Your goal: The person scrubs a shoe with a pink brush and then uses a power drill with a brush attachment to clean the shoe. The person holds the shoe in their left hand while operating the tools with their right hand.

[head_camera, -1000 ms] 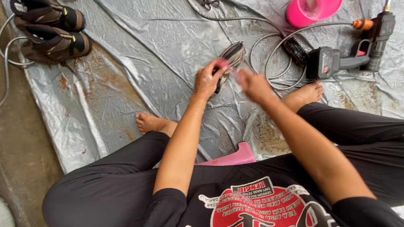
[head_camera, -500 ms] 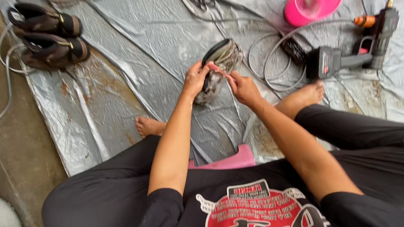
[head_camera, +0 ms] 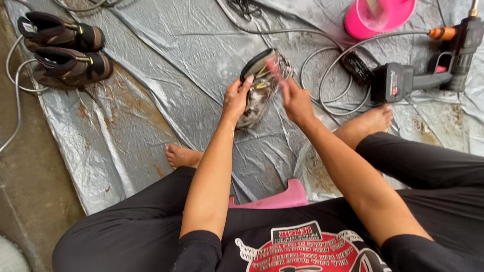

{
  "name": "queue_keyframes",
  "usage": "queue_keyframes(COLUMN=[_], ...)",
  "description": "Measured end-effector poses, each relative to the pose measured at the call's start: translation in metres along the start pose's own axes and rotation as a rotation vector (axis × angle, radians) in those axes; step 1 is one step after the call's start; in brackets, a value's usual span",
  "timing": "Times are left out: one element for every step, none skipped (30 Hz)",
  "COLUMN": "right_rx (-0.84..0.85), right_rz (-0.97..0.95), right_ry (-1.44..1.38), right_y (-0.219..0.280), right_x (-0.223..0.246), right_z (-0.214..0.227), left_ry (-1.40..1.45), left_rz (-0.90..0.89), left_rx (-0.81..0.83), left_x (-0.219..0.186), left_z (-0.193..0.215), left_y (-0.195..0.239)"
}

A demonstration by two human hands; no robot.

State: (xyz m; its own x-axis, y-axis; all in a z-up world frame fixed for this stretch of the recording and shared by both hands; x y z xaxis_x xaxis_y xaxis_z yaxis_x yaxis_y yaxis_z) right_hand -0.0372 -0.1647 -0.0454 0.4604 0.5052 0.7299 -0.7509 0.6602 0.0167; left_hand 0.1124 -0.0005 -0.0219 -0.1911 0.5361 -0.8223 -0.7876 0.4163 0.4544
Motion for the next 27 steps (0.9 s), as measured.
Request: queue_keyframes(right_rx=[0.112, 0.217, 0.215, 0.099, -0.017, -0.005, 0.084, 0.161, 0.162, 0.077, -0.007, 0.0, 0.073, 0.139, 0.14, 0.135, 0.131, 0.132, -0.031, -0.198, -0.202, -0.28, -0.357, -0.366, -0.399, -0.42, -0.419], right_rz=[0.055, 0.108, 0.101, -0.003, -0.107, -0.112, 0.005, 0.116, 0.104, 0.059, 0.014, 0.014, 0.067, 0.112, 0.105, 0.12, 0.134, 0.129, -0.001, -0.131, -0.136, -0.063, 0.01, 0.01, -0.088, -0.197, -0.209], right_ry=[0.022, 0.053, 0.057, -0.021, -0.099, -0.104, -0.031, 0.05, 0.053, 0.007, -0.04, -0.044, -0.018, 0.01, 0.007, 0.036, 0.065, 0.07, 0.012, -0.049, -0.046, -0.029, -0.01, -0.001, 0.015, 0.029, 0.036], right_y=[0.006, 0.011, 0.01, -0.001, -0.011, -0.012, -0.013, -0.012, -0.003, -0.014, -0.025, -0.023, -0.02, -0.014, -0.008, -0.012, -0.017, -0.03, -0.044, -0.058, -0.064, -0.075, -0.086, -0.106, -0.125, -0.134, -0.137], right_x=[0.017, 0.031, 0.025, 0.017, 0.009, 0.016, 0.027, 0.034, 0.036, 0.037, 0.039, 0.041, 0.046, 0.049, 0.053, 0.054, 0.055, 0.023, -0.014, -0.05, -0.058, -0.066, -0.073, -0.09, -0.111, -0.132, -0.141], right_z=[-0.005, -0.006, -0.006, -0.002, 0.002, -0.006, -0.016, -0.022, -0.02, -0.014, -0.007, -0.006, -0.007, -0.008, 0.001, 0.017, 0.033, 0.03, 0.033, 0.035, 0.057, 0.086, 0.115, 0.138, 0.162, 0.181, 0.198], left_ry=[-0.014, -0.023, -0.022, -0.021, -0.02, -0.025, 0.014, 0.056, 0.054, 0.047, 0.04, 0.037, 0.062, 0.083, 0.077, 0.039, 0.0, 0.003, 0.007, 0.008, 0.007, -0.073, -0.151, -0.145, -0.204, -0.269, -0.269], left_rz=[0.008, 0.01, 0.011, 0.018, 0.025, 0.037, 0.021, -0.002, 0.004, 0.028, 0.053, 0.059, 0.045, 0.029, 0.033, 0.051, 0.069, 0.072, 0.046, 0.016, 0.016, -0.093, -0.202, -0.209, -0.234, -0.246, -0.241], left_rx=[-0.038, -0.068, -0.06, -0.051, -0.042, -0.046, -0.066, -0.072, -0.061, -0.055, -0.049, -0.054, -0.055, -0.046, -0.042, -0.057, -0.072, -0.066, -0.068, -0.069, -0.063, -0.082, -0.102, -0.094, -0.018, 0.062, 0.074], left_x=[-0.006, -0.014, -0.013, -0.015, -0.017, -0.013, -0.009, -0.007, -0.002, -0.006, -0.01, -0.005, 0.001, 0.007, 0.012, 0.011, 0.01, 0.009, 0.008, 0.004, 0.003, -0.006, -0.015, -0.021, -0.026, -0.026, -0.024], left_z=[0.003, 0.001, 0.0, 0.001, 0.002, 0.002, 0.002, -0.003, -0.001, -0.001, 0.0, 0.0, -0.001, -0.003, 0.002, -0.001, -0.004, -0.002, 0.0, 0.003, 0.002, -0.003, -0.008, -0.01, -0.014, -0.015, -0.022], left_y=[0.002, 0.001, 0.009, 0.011, 0.013, 0.009, 0.006, 0.002, 0.013, 0.009, 0.004, 0.001, -0.003, -0.006, -0.001, -0.005, -0.009, -0.004, 0.0, 0.002, 0.014, 0.02, 0.027, 0.033, 0.039, 0.052, 0.059])
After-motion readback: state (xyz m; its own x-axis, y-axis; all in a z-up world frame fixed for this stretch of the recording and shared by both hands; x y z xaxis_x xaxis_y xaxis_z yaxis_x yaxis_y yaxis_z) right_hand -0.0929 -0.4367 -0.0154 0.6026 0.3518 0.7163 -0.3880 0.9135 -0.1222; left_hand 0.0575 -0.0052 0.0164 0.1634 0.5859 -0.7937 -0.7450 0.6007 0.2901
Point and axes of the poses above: each hand's wrist, its own y-axis away from the middle knuckle, its own z-axis out of the back of the hand, x = y × z, the point moved 4 cm from there along -y, towards the middle knuckle, and after that the axes turned 3 degrees about -x, right-handed, at the moved point
